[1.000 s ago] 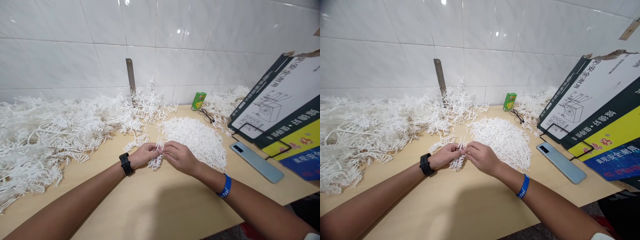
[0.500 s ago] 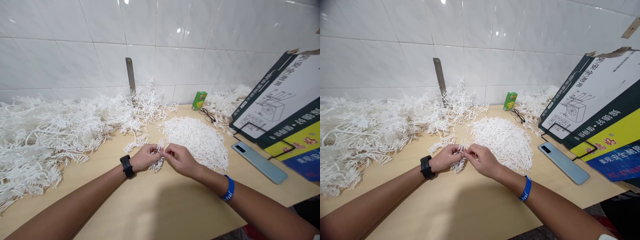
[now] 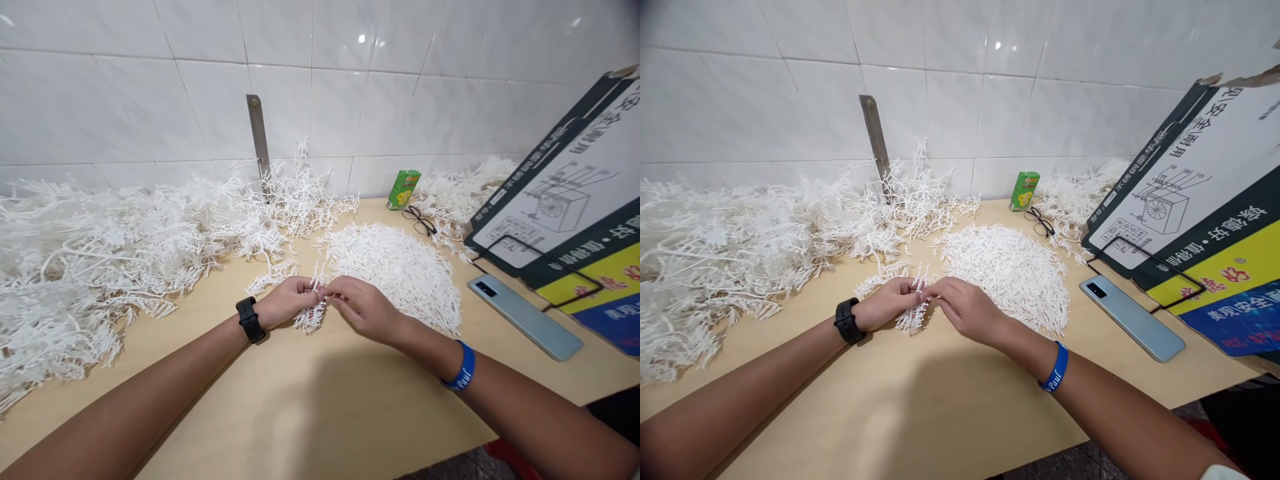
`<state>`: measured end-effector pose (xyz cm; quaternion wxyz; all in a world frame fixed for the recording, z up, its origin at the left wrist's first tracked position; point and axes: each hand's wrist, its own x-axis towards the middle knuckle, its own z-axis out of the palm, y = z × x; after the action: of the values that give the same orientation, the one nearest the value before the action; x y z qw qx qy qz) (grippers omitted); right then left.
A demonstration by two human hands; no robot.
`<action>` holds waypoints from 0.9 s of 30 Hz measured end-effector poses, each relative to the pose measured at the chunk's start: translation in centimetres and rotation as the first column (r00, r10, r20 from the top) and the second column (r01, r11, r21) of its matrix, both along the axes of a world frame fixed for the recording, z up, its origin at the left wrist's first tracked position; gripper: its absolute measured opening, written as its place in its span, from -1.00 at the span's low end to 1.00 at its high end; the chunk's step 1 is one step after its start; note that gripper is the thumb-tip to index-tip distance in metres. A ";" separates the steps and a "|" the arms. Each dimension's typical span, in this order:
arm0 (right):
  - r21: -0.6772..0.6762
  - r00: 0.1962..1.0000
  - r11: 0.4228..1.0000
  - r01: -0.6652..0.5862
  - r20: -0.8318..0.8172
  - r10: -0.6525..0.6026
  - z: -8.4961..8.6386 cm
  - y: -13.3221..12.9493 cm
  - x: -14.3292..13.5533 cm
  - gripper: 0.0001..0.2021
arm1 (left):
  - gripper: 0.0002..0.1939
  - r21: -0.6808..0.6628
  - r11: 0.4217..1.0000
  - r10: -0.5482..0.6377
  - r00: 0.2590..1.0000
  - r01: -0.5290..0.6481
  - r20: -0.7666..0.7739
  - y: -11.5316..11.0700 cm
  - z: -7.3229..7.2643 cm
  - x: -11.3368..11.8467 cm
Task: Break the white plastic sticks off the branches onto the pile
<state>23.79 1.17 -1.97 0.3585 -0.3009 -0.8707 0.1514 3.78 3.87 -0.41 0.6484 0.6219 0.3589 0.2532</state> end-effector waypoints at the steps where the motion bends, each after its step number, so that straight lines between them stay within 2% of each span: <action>1: -0.035 1.000 0.999 0.013 0.000 -0.013 0.0 0.0 0.0 -0.76 | -0.62 0.000 1.000 -0.001 1.000 0.001 -0.001 0.0 -0.1 0.0; 5: -0.142 0.999 0.989 0.050 -0.015 -0.053 -0.2 -0.3 -0.1 -0.78 | -0.66 0.005 1.000 0.025 0.999 -0.025 0.027 0.1 -0.4 0.0; 8: -0.131 0.998 0.990 0.059 0.000 -0.060 -0.3 -0.3 -0.2 -0.77 | -0.63 -0.011 1.000 0.023 0.999 -0.023 0.046 0.1 -0.4 0.0; 14: 0.130 0.999 0.991 0.016 0.029 -0.020 -0.2 0.2 0.1 -0.77 | -0.61 -0.021 1.000 0.010 0.999 -0.009 0.034 0.0 -0.1 0.1; 23: 0.357 0.983 0.934 -0.028 0.178 -0.039 0.2 0.0 0.1 -0.78 | -0.67 0.047 0.998 -0.034 0.995 0.039 -0.094 -0.1 0.0 -0.2; 27: 0.436 0.981 0.900 -0.025 0.185 -0.062 0.3 0.2 0.1 -0.76 | -0.66 0.019 0.999 -0.034 0.996 0.035 -0.081 -0.1 0.0 -0.2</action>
<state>23.88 1.35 -1.67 0.3316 -0.2348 -0.9102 -0.0808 3.58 3.79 -0.37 0.6314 0.6441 0.3714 0.2203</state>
